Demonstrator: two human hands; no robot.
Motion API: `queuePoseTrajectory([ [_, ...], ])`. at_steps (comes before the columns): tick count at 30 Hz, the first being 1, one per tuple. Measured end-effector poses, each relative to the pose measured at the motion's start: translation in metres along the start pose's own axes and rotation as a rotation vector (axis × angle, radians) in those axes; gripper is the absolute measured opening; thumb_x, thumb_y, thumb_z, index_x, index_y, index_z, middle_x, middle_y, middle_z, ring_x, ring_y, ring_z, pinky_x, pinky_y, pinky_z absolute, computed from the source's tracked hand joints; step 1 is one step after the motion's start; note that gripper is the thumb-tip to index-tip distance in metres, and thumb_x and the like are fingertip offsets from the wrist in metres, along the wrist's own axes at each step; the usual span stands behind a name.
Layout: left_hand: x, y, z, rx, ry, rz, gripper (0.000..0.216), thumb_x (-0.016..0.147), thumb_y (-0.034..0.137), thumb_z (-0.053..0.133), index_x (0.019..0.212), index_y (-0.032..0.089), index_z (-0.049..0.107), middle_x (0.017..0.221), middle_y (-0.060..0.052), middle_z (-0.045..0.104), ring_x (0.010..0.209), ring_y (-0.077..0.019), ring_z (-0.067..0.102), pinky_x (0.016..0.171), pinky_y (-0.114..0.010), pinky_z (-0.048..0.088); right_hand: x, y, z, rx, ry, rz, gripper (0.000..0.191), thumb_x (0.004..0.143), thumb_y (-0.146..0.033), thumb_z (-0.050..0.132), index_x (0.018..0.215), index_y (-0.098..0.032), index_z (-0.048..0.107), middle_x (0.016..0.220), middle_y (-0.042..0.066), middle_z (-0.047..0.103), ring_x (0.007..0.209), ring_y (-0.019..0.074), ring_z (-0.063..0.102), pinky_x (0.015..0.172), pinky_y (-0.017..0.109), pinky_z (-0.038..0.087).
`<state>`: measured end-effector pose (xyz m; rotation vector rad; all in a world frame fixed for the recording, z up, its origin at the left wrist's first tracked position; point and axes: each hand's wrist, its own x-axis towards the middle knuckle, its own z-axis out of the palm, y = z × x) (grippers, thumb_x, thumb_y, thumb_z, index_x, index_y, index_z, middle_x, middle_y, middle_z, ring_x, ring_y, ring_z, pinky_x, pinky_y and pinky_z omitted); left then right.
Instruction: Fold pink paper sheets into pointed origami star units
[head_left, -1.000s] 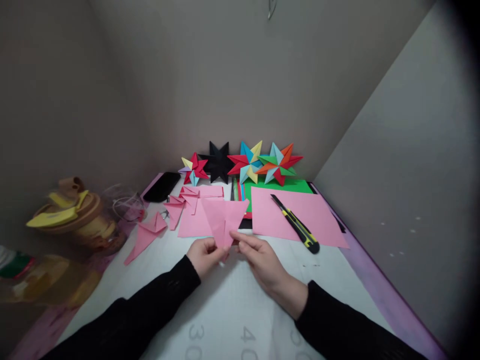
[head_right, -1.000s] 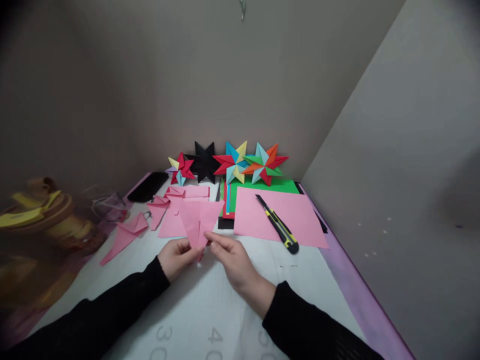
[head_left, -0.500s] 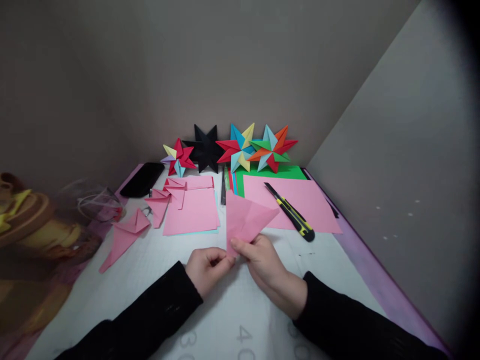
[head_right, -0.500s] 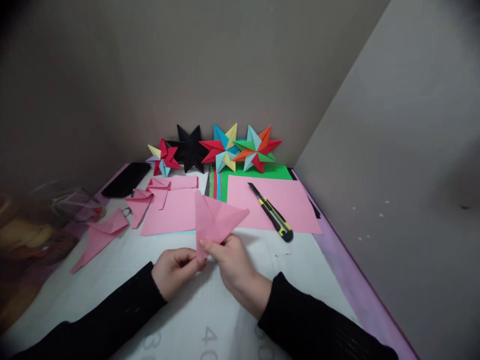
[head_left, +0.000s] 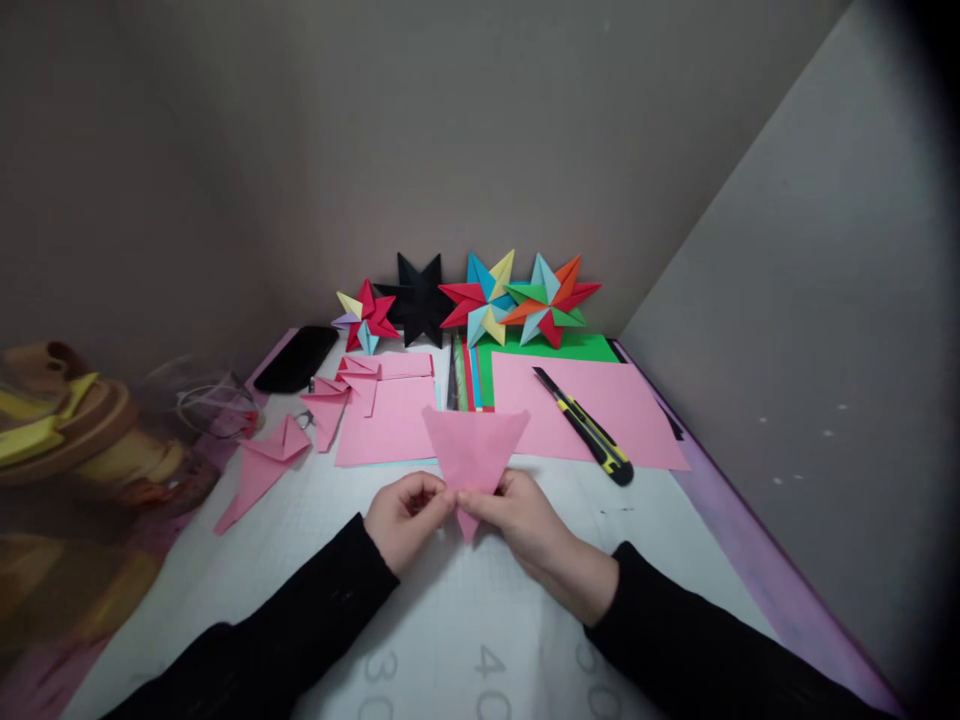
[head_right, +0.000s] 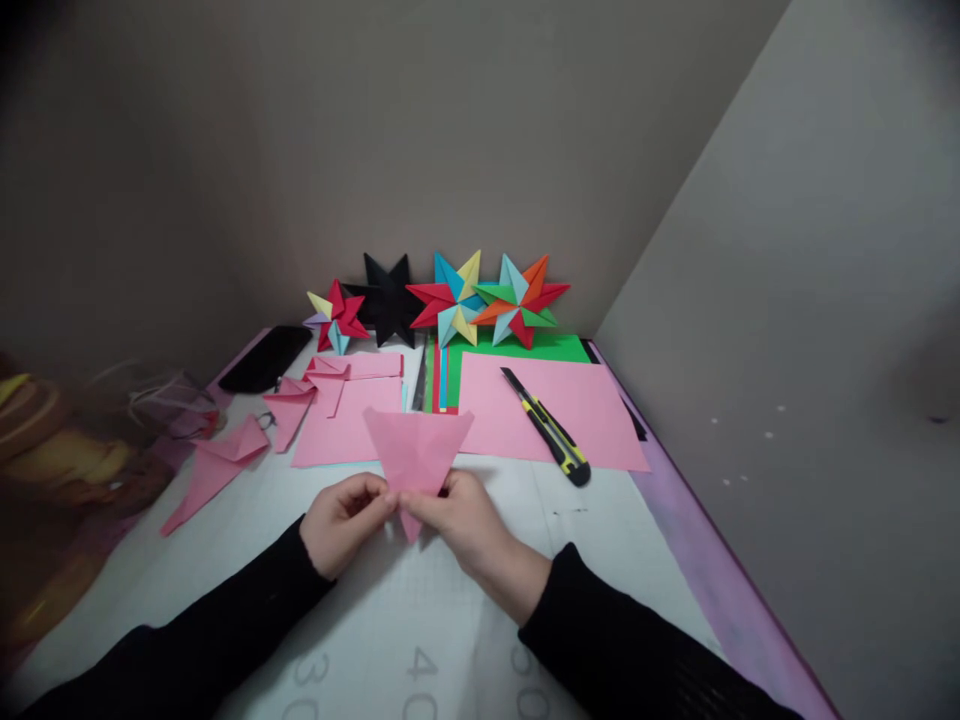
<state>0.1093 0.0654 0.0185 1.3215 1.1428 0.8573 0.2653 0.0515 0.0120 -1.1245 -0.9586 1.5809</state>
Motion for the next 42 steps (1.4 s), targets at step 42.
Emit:
queuePoseTrajectory([
  [42, 0.006, 0.001, -0.019, -0.03, 0.194, -0.088, 0.032, 0.062, 0.043, 0.07, 0.062, 0.012, 0.065, 0.058, -0.002, 0.063, 0.054, -0.0137, 0.052, 0.053, -0.024, 0.039, -0.003, -0.001, 0.004, -0.231, -0.078, -0.047, 0.022, 0.071, -0.036, 0.064, 0.068, -0.015, 0.056, 0.058, -0.004, 0.048, 0.051, 0.0075, 0.039, 0.048, 0.02, 0.031],
])
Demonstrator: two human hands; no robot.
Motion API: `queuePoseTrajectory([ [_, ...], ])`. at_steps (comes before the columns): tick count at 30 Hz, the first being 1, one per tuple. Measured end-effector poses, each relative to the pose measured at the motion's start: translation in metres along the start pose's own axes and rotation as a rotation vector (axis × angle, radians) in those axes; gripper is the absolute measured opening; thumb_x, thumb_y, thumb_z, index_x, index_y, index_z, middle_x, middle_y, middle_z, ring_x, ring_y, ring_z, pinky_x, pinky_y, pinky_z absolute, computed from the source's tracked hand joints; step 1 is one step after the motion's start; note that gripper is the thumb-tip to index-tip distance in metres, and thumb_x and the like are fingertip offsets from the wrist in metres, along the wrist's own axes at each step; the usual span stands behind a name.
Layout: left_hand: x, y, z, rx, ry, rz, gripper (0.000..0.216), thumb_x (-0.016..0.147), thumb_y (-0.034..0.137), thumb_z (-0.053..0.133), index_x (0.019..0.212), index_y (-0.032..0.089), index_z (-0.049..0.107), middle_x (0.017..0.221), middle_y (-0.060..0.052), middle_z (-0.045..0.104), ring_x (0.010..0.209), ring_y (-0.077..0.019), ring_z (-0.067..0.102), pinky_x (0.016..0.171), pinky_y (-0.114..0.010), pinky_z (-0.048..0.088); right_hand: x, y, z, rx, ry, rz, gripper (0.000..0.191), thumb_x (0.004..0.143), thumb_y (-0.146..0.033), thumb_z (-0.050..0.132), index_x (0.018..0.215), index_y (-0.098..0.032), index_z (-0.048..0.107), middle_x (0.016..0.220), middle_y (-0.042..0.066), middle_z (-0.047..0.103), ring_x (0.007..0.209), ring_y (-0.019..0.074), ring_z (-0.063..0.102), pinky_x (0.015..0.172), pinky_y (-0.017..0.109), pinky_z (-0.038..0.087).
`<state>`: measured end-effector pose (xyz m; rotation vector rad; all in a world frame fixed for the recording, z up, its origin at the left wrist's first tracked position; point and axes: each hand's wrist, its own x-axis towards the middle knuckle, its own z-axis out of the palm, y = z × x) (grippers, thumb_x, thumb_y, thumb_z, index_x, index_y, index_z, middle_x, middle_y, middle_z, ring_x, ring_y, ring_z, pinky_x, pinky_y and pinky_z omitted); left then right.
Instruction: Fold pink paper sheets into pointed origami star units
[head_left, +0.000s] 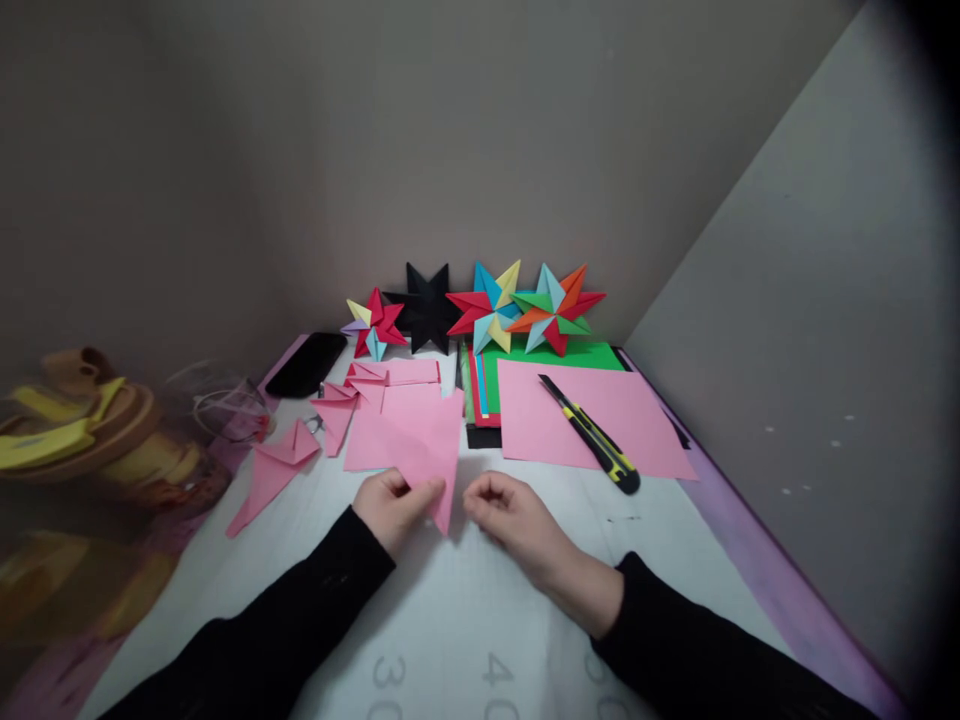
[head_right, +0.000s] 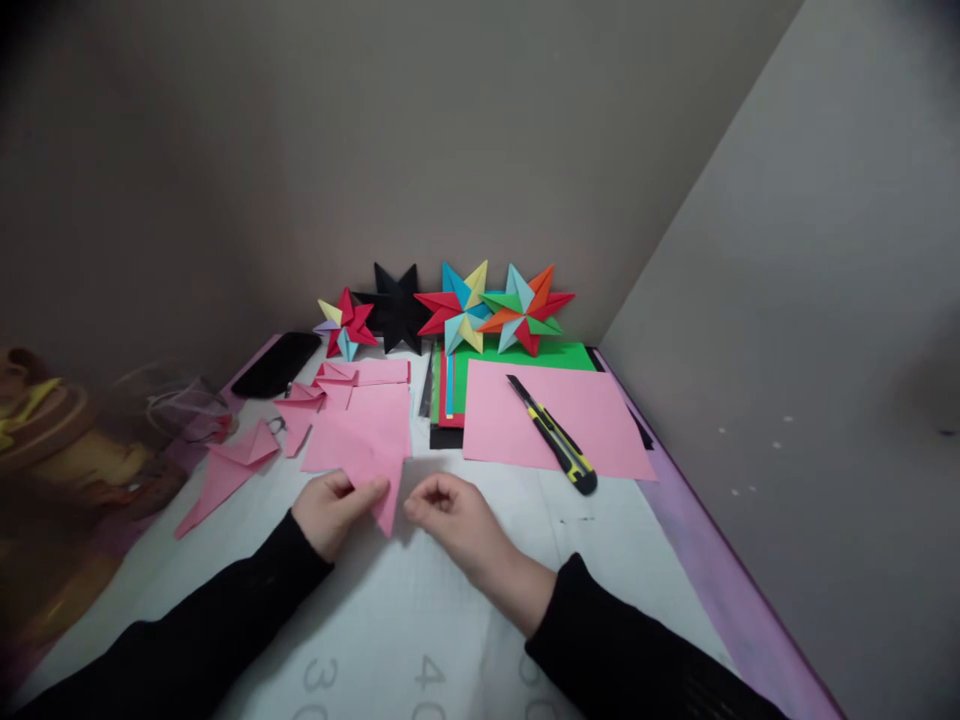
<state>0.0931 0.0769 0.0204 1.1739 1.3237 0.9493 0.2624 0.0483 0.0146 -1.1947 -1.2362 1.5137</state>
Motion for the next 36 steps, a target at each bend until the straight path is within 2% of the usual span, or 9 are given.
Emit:
queuePoseTrajectory([
  [3, -0.009, 0.003, 0.009, 0.083, -0.16, 0.021, 0.027, 0.063, 0.038, 0.068, 0.063, 0.012, 0.067, 0.058, -0.002, 0.063, 0.055, -0.0146, 0.053, 0.056, -0.025, 0.04, 0.001, 0.002, 0.0, 0.074, 0.064, -0.061, 0.026, 0.07, -0.038, 0.067, 0.067, -0.015, 0.055, 0.06, -0.002, 0.05, 0.054, 0.0087, 0.042, 0.051, 0.022, 0.034],
  [6, -0.015, 0.003, 0.014, 0.124, -0.216, 0.051, 0.024, 0.063, 0.036, 0.067, 0.059, 0.012, 0.065, 0.052, -0.001, 0.058, 0.051, -0.0139, 0.05, 0.052, -0.025, 0.038, 0.003, -0.001, -0.005, 0.058, 0.157, -0.074, 0.03, 0.069, -0.037, 0.068, 0.057, -0.015, 0.052, 0.053, -0.003, 0.047, 0.05, 0.0083, 0.039, 0.048, 0.022, 0.031],
  [10, -0.016, -0.004, 0.014, 0.136, -0.309, 0.049, 0.023, 0.065, 0.033, 0.066, 0.055, 0.014, 0.061, 0.047, 0.002, 0.053, 0.046, -0.0119, 0.045, 0.048, -0.023, 0.033, 0.013, -0.022, -0.03, 0.207, 0.307, -0.128, 0.031, 0.067, -0.033, 0.07, 0.053, -0.016, 0.049, 0.046, -0.006, 0.04, 0.043, 0.006, 0.033, 0.042, 0.021, 0.023],
  [15, -0.01, -0.011, 0.011, 0.054, -0.275, 0.027, 0.027, 0.066, 0.039, 0.067, 0.06, 0.013, 0.065, 0.052, 0.0, 0.057, 0.049, -0.0119, 0.047, 0.051, -0.023, 0.036, 0.021, -0.032, -0.052, 0.314, 0.484, -0.257, 0.023, 0.068, -0.031, 0.069, 0.062, -0.016, 0.052, 0.056, -0.004, 0.046, 0.045, 0.0056, 0.035, 0.041, 0.019, 0.023],
  [18, -0.002, -0.015, 0.009, -0.065, -0.124, -0.02, 0.033, 0.066, 0.046, 0.067, 0.06, 0.013, 0.064, 0.043, 0.004, 0.049, 0.041, -0.0085, 0.039, 0.044, -0.021, 0.03, 0.014, -0.023, -0.041, 0.079, 0.396, -0.306, 0.016, 0.076, -0.03, 0.062, 0.069, -0.017, 0.056, 0.059, -0.003, 0.049, 0.052, 0.0084, 0.043, 0.048, 0.021, 0.034],
  [20, 0.001, -0.017, 0.008, -0.139, -0.067, -0.026, 0.035, 0.063, 0.047, 0.07, 0.061, 0.013, 0.062, 0.041, 0.006, 0.045, 0.038, -0.0069, 0.034, 0.041, -0.02, 0.027, 0.007, -0.017, -0.03, -0.061, 0.28, -0.371, 0.011, 0.077, -0.028, 0.061, 0.08, -0.018, 0.06, 0.076, 0.001, 0.058, 0.069, 0.0127, 0.053, 0.061, 0.025, 0.043],
  [26, -0.001, -0.015, 0.008, -0.272, -0.155, 0.077, 0.032, 0.058, 0.038, 0.077, 0.07, 0.014, 0.059, 0.065, -0.001, 0.065, 0.059, -0.013, 0.056, 0.058, -0.024, 0.044, -0.007, -0.018, -0.019, -0.243, 0.098, -0.495, 0.011, 0.08, -0.021, 0.057, 0.091, -0.019, 0.057, 0.085, 0.004, 0.059, 0.074, 0.0136, 0.056, 0.066, 0.027, 0.046],
  [32, -0.006, -0.017, 0.009, -0.076, -0.111, 0.177, 0.025, 0.068, 0.035, 0.069, 0.078, 0.013, 0.062, 0.067, -0.004, 0.065, 0.058, -0.0145, 0.057, 0.056, -0.025, 0.044, -0.013, -0.014, -0.019, -0.582, 0.087, -0.838, 0.025, 0.082, -0.012, 0.052, 0.105, -0.022, 0.056, 0.079, 0.003, 0.057, 0.074, 0.0152, 0.054, 0.065, 0.028, 0.047],
  [36, -0.008, -0.018, 0.007, 0.187, -0.072, 0.323, 0.018, 0.075, 0.03, 0.061, 0.081, 0.014, 0.066, 0.069, -0.005, 0.065, 0.056, -0.0141, 0.054, 0.053, -0.026, 0.042, -0.013, -0.01, -0.017, -0.69, 0.133, -0.84, 0.036, 0.083, -0.012, 0.05, 0.118, -0.021, 0.05, 0.077, 0.003, 0.055, 0.071, 0.0154, 0.054, 0.065, 0.029, 0.046],
])
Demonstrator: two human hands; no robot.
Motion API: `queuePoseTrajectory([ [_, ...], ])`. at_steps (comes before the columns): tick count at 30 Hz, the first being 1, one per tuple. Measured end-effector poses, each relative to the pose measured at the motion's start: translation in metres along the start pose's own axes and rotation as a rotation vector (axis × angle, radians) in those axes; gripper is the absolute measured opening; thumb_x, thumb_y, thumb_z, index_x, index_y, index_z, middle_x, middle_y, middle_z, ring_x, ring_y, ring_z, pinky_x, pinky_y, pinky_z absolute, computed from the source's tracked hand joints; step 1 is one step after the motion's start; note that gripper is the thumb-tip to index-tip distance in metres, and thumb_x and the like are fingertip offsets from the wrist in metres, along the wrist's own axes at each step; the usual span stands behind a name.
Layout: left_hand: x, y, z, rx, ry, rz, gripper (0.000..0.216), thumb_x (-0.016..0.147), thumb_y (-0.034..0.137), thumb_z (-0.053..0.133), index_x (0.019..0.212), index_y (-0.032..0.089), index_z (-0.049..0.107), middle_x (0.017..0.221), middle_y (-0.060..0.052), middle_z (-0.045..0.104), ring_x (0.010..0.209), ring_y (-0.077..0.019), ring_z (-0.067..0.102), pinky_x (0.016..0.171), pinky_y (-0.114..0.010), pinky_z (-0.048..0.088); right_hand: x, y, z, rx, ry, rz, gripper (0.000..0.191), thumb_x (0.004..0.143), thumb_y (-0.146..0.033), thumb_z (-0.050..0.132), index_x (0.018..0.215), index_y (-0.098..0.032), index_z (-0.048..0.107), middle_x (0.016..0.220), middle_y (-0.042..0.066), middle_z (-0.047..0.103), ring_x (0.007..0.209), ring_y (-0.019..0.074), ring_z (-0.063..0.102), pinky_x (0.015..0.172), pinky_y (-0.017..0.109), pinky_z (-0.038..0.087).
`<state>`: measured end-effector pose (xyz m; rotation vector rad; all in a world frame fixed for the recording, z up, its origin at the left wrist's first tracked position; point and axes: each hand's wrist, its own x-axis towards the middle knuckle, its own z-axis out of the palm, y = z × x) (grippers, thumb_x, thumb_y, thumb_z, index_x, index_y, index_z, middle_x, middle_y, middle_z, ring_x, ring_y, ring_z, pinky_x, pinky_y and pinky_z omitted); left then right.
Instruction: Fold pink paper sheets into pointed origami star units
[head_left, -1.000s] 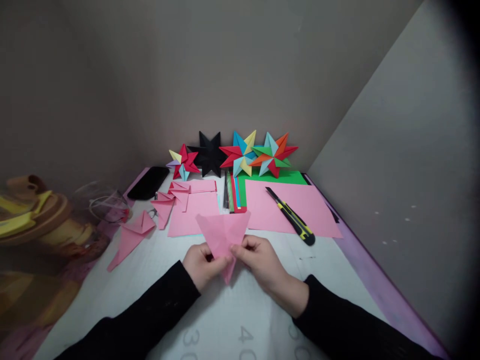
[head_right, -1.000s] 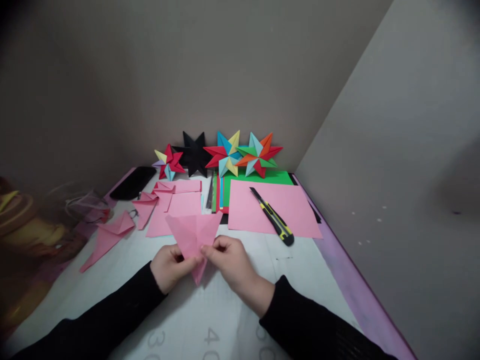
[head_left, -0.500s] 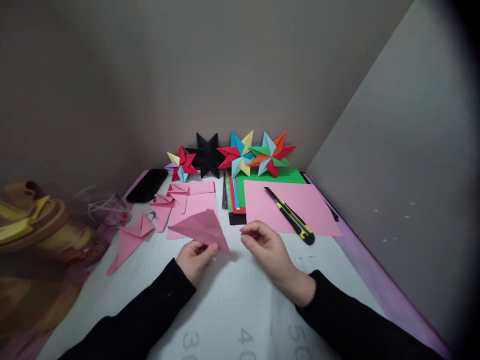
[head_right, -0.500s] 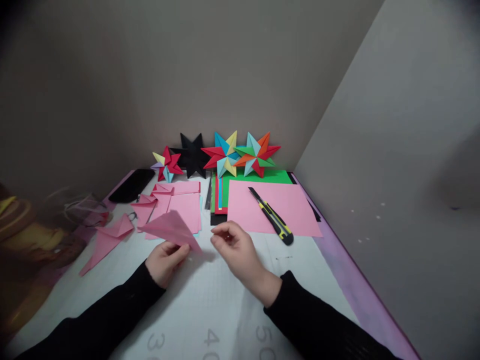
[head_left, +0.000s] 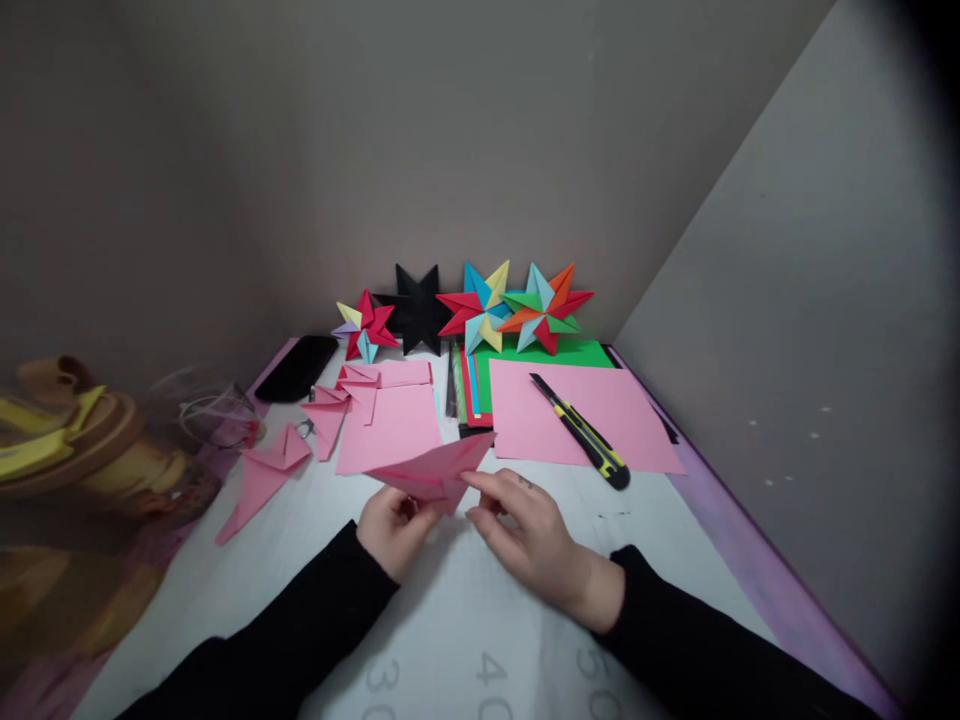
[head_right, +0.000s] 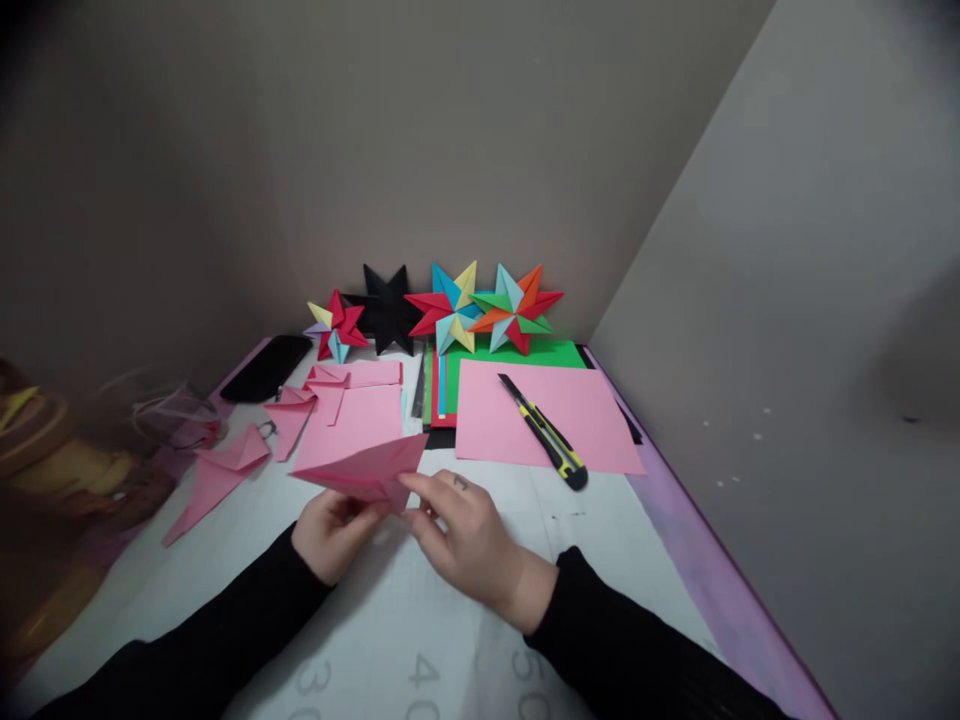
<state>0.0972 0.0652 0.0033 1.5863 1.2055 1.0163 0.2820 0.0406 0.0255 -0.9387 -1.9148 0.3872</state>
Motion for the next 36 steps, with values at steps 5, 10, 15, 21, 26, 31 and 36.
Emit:
queuePoseTrajectory([
  [5, 0.0, 0.008, -0.004, 0.173, 0.04, 0.306, 0.013, 0.08, 0.024, 0.056, 0.073, 0.017, 0.064, 0.065, -0.003, 0.059, 0.057, -0.0138, 0.051, 0.052, -0.025, 0.04, -0.001, -0.001, 0.002, -0.01, -0.038, 0.063, 0.023, 0.082, -0.016, 0.051, 0.105, -0.019, 0.055, 0.07, 0.001, 0.054, 0.064, 0.0142, 0.053, 0.061, 0.028, 0.046],
  [10, -0.001, 0.012, -0.01, 0.173, 0.114, 0.492, 0.005, 0.077, 0.02, 0.059, 0.074, 0.018, 0.062, 0.069, -0.004, 0.06, 0.064, -0.0149, 0.057, 0.056, -0.025, 0.045, -0.001, -0.005, 0.002, 0.015, -0.016, 0.011, 0.017, 0.081, -0.015, 0.051, 0.096, -0.02, 0.058, 0.073, 0.003, 0.058, 0.066, 0.0155, 0.055, 0.063, 0.029, 0.047],
  [15, -0.002, 0.012, -0.019, 0.19, 0.182, 0.645, 0.008, 0.07, 0.015, 0.066, 0.076, 0.02, 0.065, 0.074, -0.004, 0.063, 0.067, -0.0157, 0.062, 0.059, -0.025, 0.05, 0.0, -0.008, 0.0, 0.037, -0.043, -0.152, 0.026, 0.078, -0.011, 0.048, 0.102, -0.019, 0.053, 0.083, 0.007, 0.057, 0.076, 0.0191, 0.054, 0.065, 0.033, 0.049],
  [21, -0.003, 0.006, -0.02, 0.235, 0.204, 0.664, 0.017, 0.067, 0.007, 0.067, 0.078, 0.021, 0.064, 0.079, -0.004, 0.064, 0.071, -0.0155, 0.063, 0.062, -0.024, 0.051, -0.001, -0.006, -0.002, 0.017, -0.032, -0.256, 0.039, 0.075, -0.01, 0.049, 0.114, -0.016, 0.048, 0.096, 0.011, 0.056, 0.085, 0.022, 0.052, 0.071, 0.037, 0.048],
  [26, -0.001, 0.005, -0.019, 0.215, 0.171, 0.659, 0.019, 0.067, 0.006, 0.067, 0.077, 0.021, 0.062, 0.079, -0.004, 0.064, 0.071, -0.0155, 0.063, 0.062, -0.024, 0.051, -0.002, -0.007, -0.002, -0.005, -0.049, -0.296, 0.043, 0.078, -0.014, 0.047, 0.121, -0.015, 0.045, 0.101, 0.014, 0.056, 0.091, 0.0253, 0.052, 0.077, 0.043, 0.047],
  [31, -0.001, 0.003, -0.019, 0.175, 0.169, 0.623, 0.016, 0.07, 0.007, 0.066, 0.078, 0.021, 0.062, 0.083, -0.004, 0.065, 0.074, -0.0153, 0.063, 0.064, -0.024, 0.05, -0.006, -0.005, -0.001, -0.113, -0.07, -0.315, 0.046, 0.081, -0.017, 0.045, 0.127, -0.014, 0.042, 0.107, 0.015, 0.057, 0.097, 0.0273, 0.049, 0.08, 0.046, 0.045],
  [36, -0.001, -0.004, -0.018, 0.174, 0.134, 0.591, 0.007, 0.074, 0.015, 0.065, 0.079, 0.019, 0.063, 0.084, -0.006, 0.066, 0.073, -0.0156, 0.062, 0.061, -0.024, 0.049, -0.007, -0.004, 0.0, -0.197, -0.045, -0.336, 0.044, 0.08, -0.012, 0.043, 0.124, -0.014, 0.045, 0.106, 0.014, 0.059, 0.091, 0.0253, 0.051, 0.074, 0.043, 0.045],
])
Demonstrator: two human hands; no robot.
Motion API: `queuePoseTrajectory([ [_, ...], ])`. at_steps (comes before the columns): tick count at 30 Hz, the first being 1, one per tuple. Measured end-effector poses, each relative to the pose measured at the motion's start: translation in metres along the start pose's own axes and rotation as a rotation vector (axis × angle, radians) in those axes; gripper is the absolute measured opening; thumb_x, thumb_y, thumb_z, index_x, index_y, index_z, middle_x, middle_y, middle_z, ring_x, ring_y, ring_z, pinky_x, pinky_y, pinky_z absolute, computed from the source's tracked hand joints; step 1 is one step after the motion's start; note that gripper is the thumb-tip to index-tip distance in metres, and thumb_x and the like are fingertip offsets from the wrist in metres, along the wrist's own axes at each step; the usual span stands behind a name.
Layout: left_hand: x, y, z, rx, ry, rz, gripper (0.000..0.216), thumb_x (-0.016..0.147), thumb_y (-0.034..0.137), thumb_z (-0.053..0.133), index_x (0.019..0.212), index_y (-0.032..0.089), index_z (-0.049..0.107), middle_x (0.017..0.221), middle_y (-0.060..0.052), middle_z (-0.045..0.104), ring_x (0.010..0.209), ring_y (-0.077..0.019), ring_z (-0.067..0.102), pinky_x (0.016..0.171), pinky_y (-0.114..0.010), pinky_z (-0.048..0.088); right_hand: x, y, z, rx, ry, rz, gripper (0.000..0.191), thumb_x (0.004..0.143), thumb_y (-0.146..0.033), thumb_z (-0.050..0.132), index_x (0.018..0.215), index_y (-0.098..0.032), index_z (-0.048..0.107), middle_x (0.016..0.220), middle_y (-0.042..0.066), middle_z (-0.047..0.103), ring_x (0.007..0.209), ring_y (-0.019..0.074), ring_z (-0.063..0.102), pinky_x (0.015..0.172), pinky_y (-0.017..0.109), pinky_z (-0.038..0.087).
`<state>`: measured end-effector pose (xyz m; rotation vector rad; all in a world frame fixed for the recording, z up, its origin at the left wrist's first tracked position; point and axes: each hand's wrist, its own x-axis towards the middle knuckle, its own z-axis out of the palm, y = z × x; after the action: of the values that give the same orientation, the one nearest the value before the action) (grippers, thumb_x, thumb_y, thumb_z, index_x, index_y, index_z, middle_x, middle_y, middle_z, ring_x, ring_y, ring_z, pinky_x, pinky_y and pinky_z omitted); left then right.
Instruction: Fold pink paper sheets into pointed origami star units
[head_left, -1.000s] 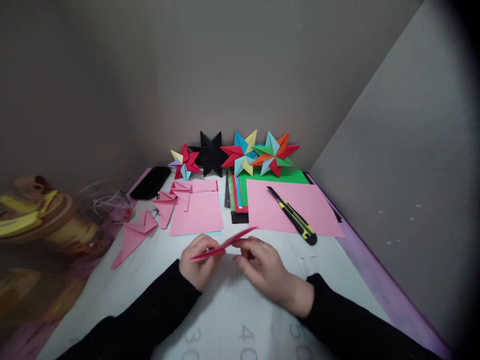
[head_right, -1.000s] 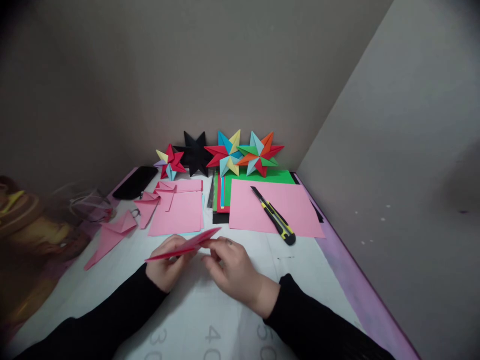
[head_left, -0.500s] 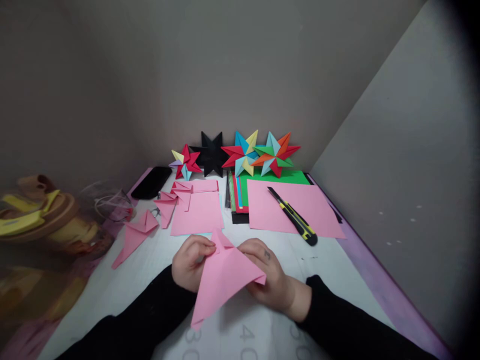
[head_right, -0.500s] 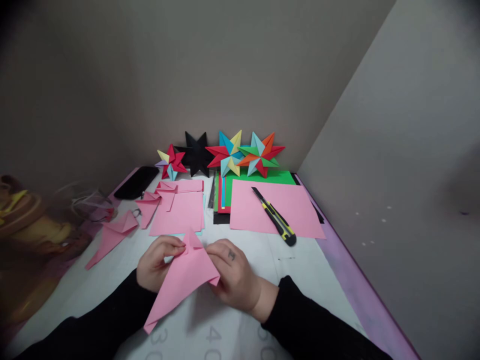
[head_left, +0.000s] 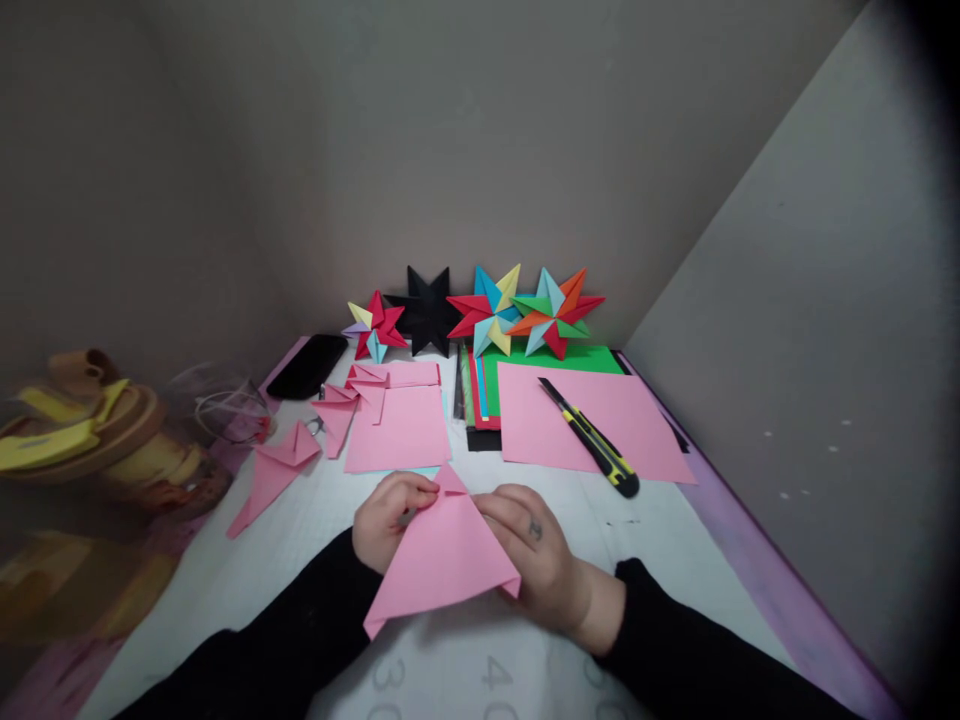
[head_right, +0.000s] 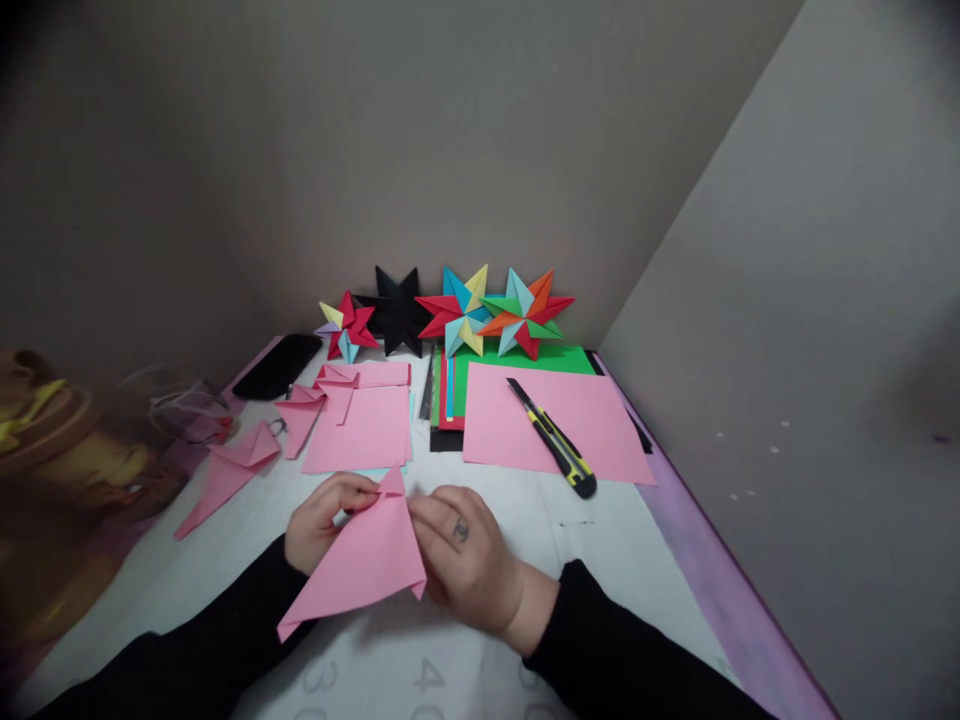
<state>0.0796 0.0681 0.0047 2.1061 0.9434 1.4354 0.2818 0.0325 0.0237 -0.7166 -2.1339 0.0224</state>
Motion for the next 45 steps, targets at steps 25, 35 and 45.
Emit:
queuePoseTrajectory([
  [25, 0.006, 0.007, 0.01, -0.613, -0.136, -0.472, 0.017, 0.064, 0.028, 0.075, 0.066, 0.016, 0.063, 0.073, -0.006, 0.067, 0.068, -0.0186, 0.064, 0.063, -0.028, 0.05, 0.002, 0.014, 0.002, 0.646, -0.119, 0.519, 0.015, 0.074, -0.017, 0.061, 0.086, -0.02, 0.053, 0.111, 0.008, 0.044, 0.109, 0.0218, 0.046, 0.093, 0.038, 0.037],
  [35, 0.011, 0.008, 0.017, -0.431, -0.169, -0.842, 0.023, 0.065, 0.035, 0.07, 0.071, 0.012, 0.067, 0.062, -0.004, 0.066, 0.058, -0.0166, 0.059, 0.053, -0.025, 0.044, 0.001, 0.02, 0.008, 0.561, 0.015, 0.548, 0.023, 0.084, -0.013, 0.051, 0.095, -0.026, 0.067, 0.097, 0.005, 0.052, 0.095, 0.0171, 0.054, 0.082, 0.032, 0.044],
  [45, 0.009, 0.016, 0.028, -0.613, -0.162, -0.866, 0.029, 0.055, 0.032, 0.079, 0.072, 0.012, 0.067, 0.064, -0.004, 0.067, 0.059, -0.0165, 0.059, 0.056, -0.025, 0.045, 0.0, 0.015, 0.018, 0.577, 0.046, 0.685, 0.011, 0.081, -0.019, 0.058, 0.092, -0.021, 0.06, 0.084, 0.002, 0.057, 0.075, 0.014, 0.055, 0.068, 0.027, 0.046],
])
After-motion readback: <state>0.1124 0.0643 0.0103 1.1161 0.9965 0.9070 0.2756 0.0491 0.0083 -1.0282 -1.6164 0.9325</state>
